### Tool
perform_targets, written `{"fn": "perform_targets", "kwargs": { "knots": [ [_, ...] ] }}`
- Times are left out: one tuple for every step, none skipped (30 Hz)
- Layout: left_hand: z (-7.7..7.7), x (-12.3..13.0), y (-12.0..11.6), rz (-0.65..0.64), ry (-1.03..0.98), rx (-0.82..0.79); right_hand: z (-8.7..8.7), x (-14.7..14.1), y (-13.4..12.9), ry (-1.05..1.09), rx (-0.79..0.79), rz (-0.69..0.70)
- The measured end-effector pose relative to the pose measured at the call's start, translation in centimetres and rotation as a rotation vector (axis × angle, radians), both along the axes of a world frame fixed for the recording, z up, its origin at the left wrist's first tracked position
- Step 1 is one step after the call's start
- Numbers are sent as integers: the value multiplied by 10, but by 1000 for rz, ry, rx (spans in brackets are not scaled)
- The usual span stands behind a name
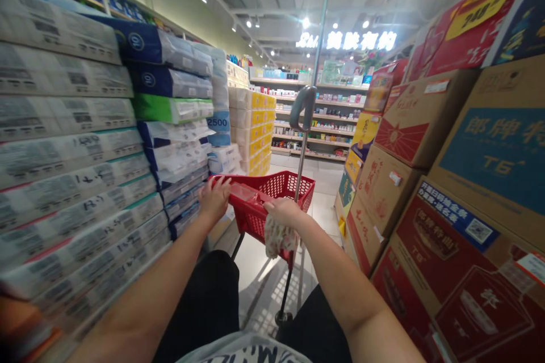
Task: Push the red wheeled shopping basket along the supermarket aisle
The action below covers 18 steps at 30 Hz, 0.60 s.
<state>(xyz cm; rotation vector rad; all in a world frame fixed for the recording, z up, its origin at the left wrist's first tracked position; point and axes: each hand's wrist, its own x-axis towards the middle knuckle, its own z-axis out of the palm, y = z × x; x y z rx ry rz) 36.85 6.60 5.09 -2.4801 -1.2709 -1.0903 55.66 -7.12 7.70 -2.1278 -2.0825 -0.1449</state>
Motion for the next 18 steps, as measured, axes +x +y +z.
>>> {"fn": "perform_targets", "kwargs": {
  "knots": [
    [-1, 2, -6, -56, 11, 28, 1, -4, 5, 26, 1, 20],
    [-2, 5, -12, -150, 40, 64, 2, -9, 9, 49, 15, 26],
    [-3, 8, -19, -263, 77, 95, 1, -13, 11, 59, 33, 21],
    [-5, 11, -25, -355, 110, 112, -2, -17, 11, 65, 66, 21],
    [-7, 14, -31, -396, 115, 118, -7, -20, 9, 79, 120, 33],
    [-9, 16, -34, -408, 103, 117, -14, -21, 7, 102, 198, 62],
    [-11, 17, -35, -409, 83, 117, -24, -22, 4, 133, 309, 107],
    [-13, 18, -35, -414, 62, 118, -35, -21, 2, 168, 448, 186],
    [-14, 18, -32, -432, 48, 121, -46, -19, -1, 188, 595, 269],
    [-15, 17, -29, -460, 41, 125, -57, -16, -3, 196, 719, 325],
    [-15, 17, -25, -490, 37, 131, -67, -14, -4, 200, 807, 367],
    [-15, 16, -22, -514, 30, 136, -74, -12, -5, 204, 869, 387],
    [-15, 15, -20, -528, 21, 139, -79, -13, -5, 216, 900, 384],
    [-15, 15, -20, -529, 7, 141, -82, -15, -5, 240, 914, 359],
    [-16, 16, -21, -517, -15, 142, -82, -19, -4, 277, 918, 306],
    [-17, 16, -25, -493, -50, 144, -79, -24, -3, 322, 915, 229],
    [-19, 17, -31, -465, -97, 150, -76, -31, -1, 370, 901, 139],
    [-21, 18, -39, -447, -150, 160, -71, -37, 1, 418, 868, 53]
  ]
}}
